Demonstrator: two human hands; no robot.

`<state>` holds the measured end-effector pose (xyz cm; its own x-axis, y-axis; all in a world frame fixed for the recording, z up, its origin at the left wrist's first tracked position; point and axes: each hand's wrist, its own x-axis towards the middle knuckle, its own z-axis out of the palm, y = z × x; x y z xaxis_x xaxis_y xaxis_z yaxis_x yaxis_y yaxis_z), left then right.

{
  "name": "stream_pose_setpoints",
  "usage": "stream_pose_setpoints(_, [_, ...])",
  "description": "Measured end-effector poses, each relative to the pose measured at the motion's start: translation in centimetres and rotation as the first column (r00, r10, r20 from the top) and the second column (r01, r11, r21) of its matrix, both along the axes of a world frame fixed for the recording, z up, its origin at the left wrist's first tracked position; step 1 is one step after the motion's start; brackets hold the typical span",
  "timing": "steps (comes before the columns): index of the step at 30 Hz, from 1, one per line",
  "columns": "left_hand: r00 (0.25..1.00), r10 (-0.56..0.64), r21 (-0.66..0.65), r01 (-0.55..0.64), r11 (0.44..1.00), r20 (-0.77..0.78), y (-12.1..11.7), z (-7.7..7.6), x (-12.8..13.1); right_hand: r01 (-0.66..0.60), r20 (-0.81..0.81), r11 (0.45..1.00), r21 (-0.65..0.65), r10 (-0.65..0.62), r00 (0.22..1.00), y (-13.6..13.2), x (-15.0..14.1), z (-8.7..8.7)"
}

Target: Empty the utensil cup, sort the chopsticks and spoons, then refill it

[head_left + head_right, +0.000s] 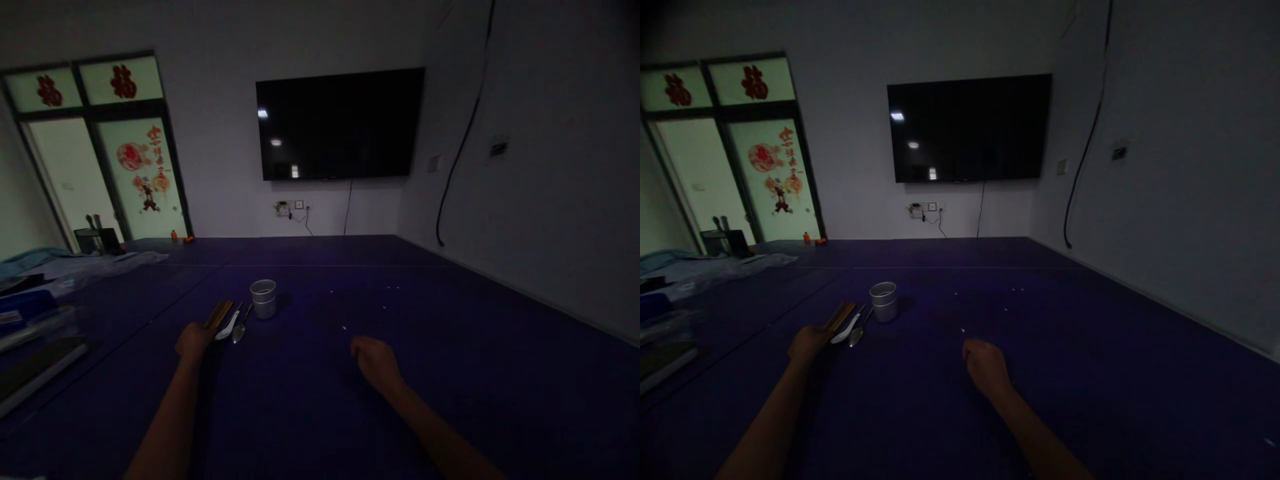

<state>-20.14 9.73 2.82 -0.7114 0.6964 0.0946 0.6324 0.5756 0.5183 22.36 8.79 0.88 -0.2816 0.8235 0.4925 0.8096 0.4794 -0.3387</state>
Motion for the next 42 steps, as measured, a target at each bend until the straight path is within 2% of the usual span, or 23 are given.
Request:
stream_pose_setpoints(3, [1.0,-0.004,-0.077,0.006,0.997,0.026,-0.1,0.3,0.3,-0.008,-0.011,1.0,0.014,0.008,1.0,0.0,0.0,0.0])
stream_pose_setpoints(9, [1.0,-0.01,-0.074,0.011,0.997,0.023,-0.3,0.7,0.7,-0.027,-0.004,0.999,0.033,0.027,1.0,0.1,0.1,-0.1])
stream_pose_setpoints(15, [0.999,0.03,-0.136,-0.025,0.99,0.035,-0.5,0.9,0.8,-0.02,0.011,0.999,0.034,0.02,1.0,0.0,0.1,0.0])
stream_pose_setpoints(24, [0.998,-0.023,-0.134,0.014,0.991,-0.063,0.2,0.0,0.1,0.002,0.035,1.0,0.015,-0.002,0.999,0.1,0.0,0.0])
stream_pose_setpoints(29, [0.994,-0.065,-0.175,0.049,0.983,-0.086,0.0,0.3,0.5,0.001,0.044,1.0,0.018,-0.002,0.999,0.2,-0.1,0.0])
stream_pose_setpoints(32, [0.994,-0.038,-0.184,0.018,0.983,-0.103,-0.4,0.7,1.1,0.0,0.041,1.0,0.017,0.0,0.999,0.1,-0.1,0.0])
stream_pose_setpoints(35, [0.992,0.016,-0.087,-0.027,0.996,-0.123,-1.0,0.9,1.6,-0.012,0.04,0.999,0.031,0.011,0.999,0.2,0.0,-0.1])
stream_pose_setpoints(38, [0.975,0.135,0.139,-0.111,0.984,-0.176,-1.3,1.4,2.1,-0.027,0.046,0.998,0.049,0.025,0.999,0.3,0.0,-0.2])
stream_pose_setpoints(40, [0.963,0.204,0.333,-0.136,0.933,-0.177,-1.4,2.0,2.6,-0.032,0.042,0.997,0.065,0.029,0.999,0.4,-0.1,-0.3])
stream_pose_setpoints(42, [0.973,0.201,0.542,-0.108,0.834,-0.117,-1.3,2.8,3.5,-0.031,0.032,0.996,0.082,0.028,0.999,0.4,-0.1,-0.4])
